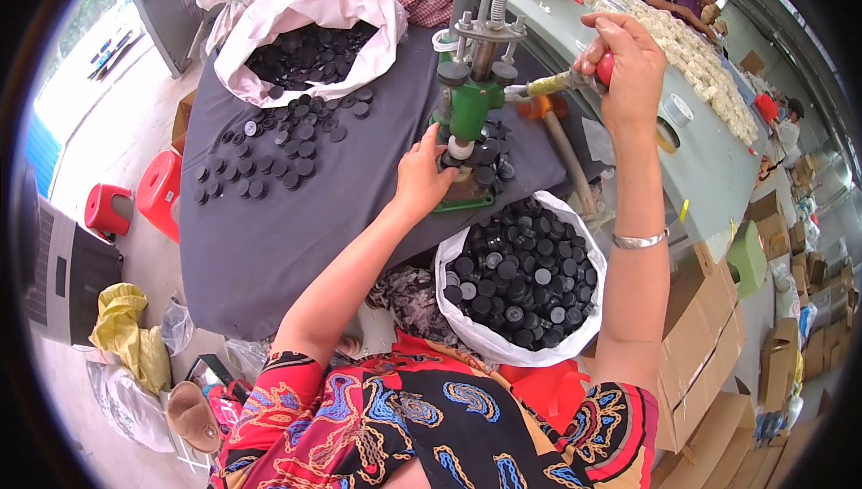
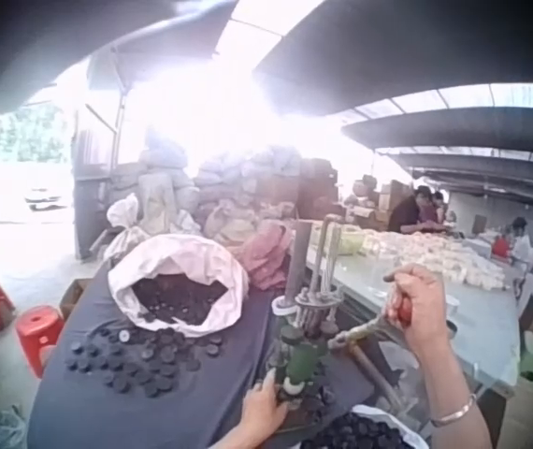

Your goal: The person processes small black plastic components using a manual press machine.

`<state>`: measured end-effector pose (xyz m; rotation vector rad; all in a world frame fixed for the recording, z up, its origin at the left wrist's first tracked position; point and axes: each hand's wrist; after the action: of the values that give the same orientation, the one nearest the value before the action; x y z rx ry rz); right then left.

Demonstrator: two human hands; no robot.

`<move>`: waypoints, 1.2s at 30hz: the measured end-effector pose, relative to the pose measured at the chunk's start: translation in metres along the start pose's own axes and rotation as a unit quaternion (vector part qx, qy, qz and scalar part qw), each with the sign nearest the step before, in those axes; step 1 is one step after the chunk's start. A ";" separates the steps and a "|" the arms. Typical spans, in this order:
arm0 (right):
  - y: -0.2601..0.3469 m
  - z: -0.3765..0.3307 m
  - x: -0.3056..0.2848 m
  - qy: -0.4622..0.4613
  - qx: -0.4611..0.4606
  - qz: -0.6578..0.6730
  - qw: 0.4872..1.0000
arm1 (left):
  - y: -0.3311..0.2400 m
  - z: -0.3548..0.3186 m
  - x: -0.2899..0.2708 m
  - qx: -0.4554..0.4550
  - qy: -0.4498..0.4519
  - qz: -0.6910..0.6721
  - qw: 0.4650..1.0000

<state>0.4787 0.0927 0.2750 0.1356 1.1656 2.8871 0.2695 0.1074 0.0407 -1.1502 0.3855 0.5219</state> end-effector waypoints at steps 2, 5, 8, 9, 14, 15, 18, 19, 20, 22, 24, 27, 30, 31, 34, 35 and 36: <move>0.001 0.000 0.001 0.002 0.001 0.001 1.000 | 0.000 0.002 0.005 -0.006 0.003 -0.015 1.000; 0.001 -0.002 -0.001 -0.003 0.006 -0.003 1.000 | -0.004 0.005 0.011 -0.017 0.006 -0.021 1.000; 0.002 -0.012 -0.002 -0.020 0.015 0.001 1.000 | -0.004 0.007 0.014 -0.029 0.002 -0.023 0.999; 0.002 -0.018 -0.002 -0.020 0.017 0.001 1.000 | -0.005 0.007 0.014 -0.031 -0.001 -0.035 0.999; -0.004 -0.069 0.003 -0.051 -0.023 0.017 0.998 | -0.001 0.005 0.007 -0.042 0.005 -0.064 0.997; -0.005 -0.086 0.000 -0.040 -0.062 0.010 0.997 | -0.002 0.004 0.008 -0.020 -0.010 -0.089 0.996; -0.045 -0.159 -0.015 -0.020 -0.209 -0.066 0.975 | 0.005 0.005 0.013 0.006 -0.028 -0.128 0.991; -0.061 -0.180 -0.016 -0.047 -0.214 -0.115 0.969 | 0.010 0.010 0.013 0.009 -0.037 -0.137 0.990; -0.061 -0.175 -0.016 -0.050 -0.202 -0.079 0.975 | 0.015 0.014 0.015 -0.008 -0.063 -0.172 0.983; -0.055 -0.177 -0.013 -0.058 -0.187 -0.047 0.979 | 0.027 0.025 0.013 -0.043 -0.052 -0.183 0.981; -0.051 -0.174 -0.016 -0.042 -0.109 -0.065 0.991 | 0.031 0.038 0.011 -0.080 -0.048 -0.214 0.972; -0.011 -0.135 -0.007 -0.041 -0.032 -0.080 0.995 | 0.023 0.056 0.010 -0.089 -0.050 -0.182 0.978; 0.005 -0.083 -0.010 0.004 -0.006 -0.046 0.999 | 0.022 0.070 0.017 -0.111 -0.014 -0.155 0.982; 0.008 -0.067 -0.009 0.015 0.013 -0.039 0.999 | 0.025 0.074 0.017 -0.122 0.009 -0.139 0.983; 0.009 -0.030 -0.002 0.024 0.032 -0.039 0.998 | 0.035 0.082 0.020 -0.123 0.064 -0.169 0.976; 0.011 -0.025 0.000 0.022 0.032 -0.040 0.998 | 0.036 0.083 0.022 -0.119 0.088 -0.204 0.968; 0.012 -0.020 0.001 0.022 0.035 -0.039 0.998 | 0.035 0.083 0.024 -0.139 0.105 -0.219 0.960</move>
<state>0.4761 0.0700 0.2690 0.0269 1.2490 2.7963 0.2714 0.2002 0.0317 -1.5201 0.2315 0.0634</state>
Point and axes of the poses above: each hand's wrist, its own z-axis towards the middle knuckle, its own x-axis out of the palm, y = z × x, and after that the axes turned 7 degrees about -x, right-handed
